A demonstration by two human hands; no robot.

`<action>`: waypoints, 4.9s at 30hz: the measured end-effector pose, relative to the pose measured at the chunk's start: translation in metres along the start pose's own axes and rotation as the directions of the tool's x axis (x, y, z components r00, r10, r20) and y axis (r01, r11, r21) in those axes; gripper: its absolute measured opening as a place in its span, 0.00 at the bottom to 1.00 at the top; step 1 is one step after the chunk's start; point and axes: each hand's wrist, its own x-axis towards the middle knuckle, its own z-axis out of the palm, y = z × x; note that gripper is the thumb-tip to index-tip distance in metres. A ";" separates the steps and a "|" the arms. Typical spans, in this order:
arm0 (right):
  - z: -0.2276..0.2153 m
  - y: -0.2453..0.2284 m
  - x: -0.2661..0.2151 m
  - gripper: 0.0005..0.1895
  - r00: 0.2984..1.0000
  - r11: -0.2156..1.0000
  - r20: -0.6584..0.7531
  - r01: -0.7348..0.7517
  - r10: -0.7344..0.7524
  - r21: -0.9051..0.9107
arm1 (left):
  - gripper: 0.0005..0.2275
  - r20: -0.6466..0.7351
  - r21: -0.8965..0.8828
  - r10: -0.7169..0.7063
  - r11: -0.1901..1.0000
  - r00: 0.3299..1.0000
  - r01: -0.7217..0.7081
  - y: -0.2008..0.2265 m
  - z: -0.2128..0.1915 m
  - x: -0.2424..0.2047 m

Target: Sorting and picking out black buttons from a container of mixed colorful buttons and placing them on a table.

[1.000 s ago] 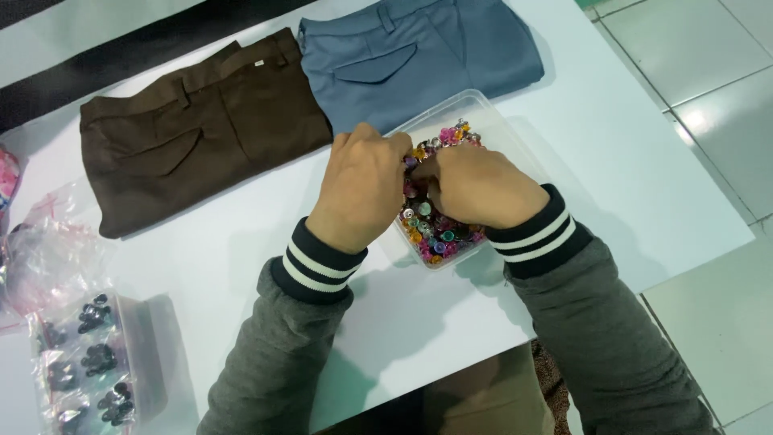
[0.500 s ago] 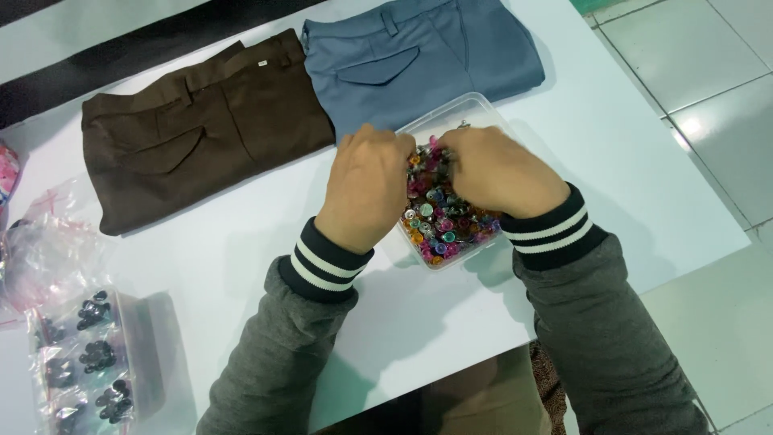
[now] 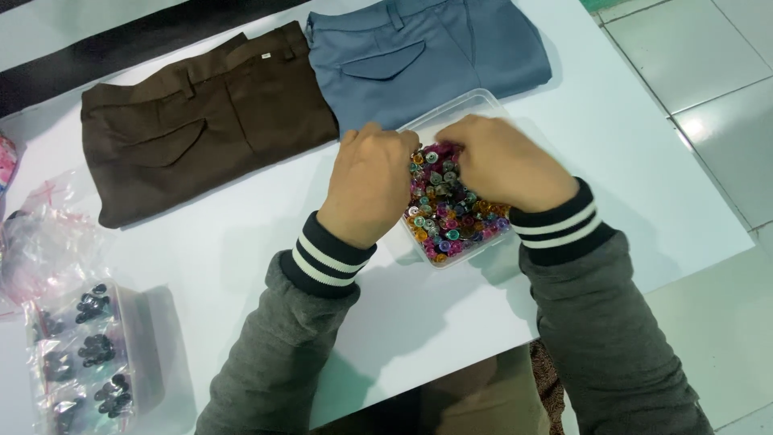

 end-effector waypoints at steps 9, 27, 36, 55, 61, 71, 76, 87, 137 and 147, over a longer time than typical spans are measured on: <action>-0.022 -0.022 -0.017 0.20 0.994 0.981 0.033 -0.111 0.107 0.156 | 0.06 -0.003 0.020 0.008 1.000 1.000 -0.008 -0.005 0.004 0.001; -0.014 -0.027 -0.013 0.18 0.998 0.974 0.057 -0.051 0.039 0.220 | 0.05 0.069 -0.049 -0.002 0.999 0.998 0.005 0.002 -0.012 0.006; -0.010 -0.023 -0.015 0.23 0.961 0.983 0.251 -0.151 0.120 0.109 | 0.04 0.064 -0.027 0.004 1.000 0.998 -0.002 -0.002 -0.002 0.003; -0.027 -0.008 -0.026 0.11 0.979 0.968 -0.189 0.114 -0.072 0.222 | 0.10 -0.006 -0.195 -0.006 0.981 1.000 0.005 0.014 0.009 0.010; -0.013 0.001 -0.015 0.09 0.968 0.910 -0.241 0.162 -0.071 0.381 | 0.09 -0.233 -0.269 0.027 0.959 0.972 -0.091 0.014 0.005 0.011; -0.032 0.029 -0.017 0.04 0.908 0.871 -0.417 0.182 0.029 0.456 | 0.13 0.019 -0.248 0.148 0.959 0.989 -0.138 0.024 0.021 0.013; -0.027 0.038 -0.011 0.03 0.889 0.855 -0.457 0.205 0.041 0.476 | 0.12 0.174 0.127 0.109 0.983 0.979 -0.132 0.025 0.050 0.016; -0.029 0.039 -0.011 0.05 0.856 0.833 -0.516 0.301 -0.022 0.464 | 0.06 0.117 0.342 -0.024 0.939 0.993 -0.018 0.018 0.034 0.014; -0.024 0.012 -0.013 0.06 0.922 0.837 -0.386 0.233 -0.029 0.495 | 0.07 -0.279 -0.530 -0.232 0.847 0.932 0.052 0.040 0.005 0.037; -0.022 0.002 -0.021 0.07 0.956 0.947 -0.289 0.145 -0.059 0.288 | 0.08 -0.279 -0.199 -0.088 0.980 0.956 0.033 0.032 -0.016 0.006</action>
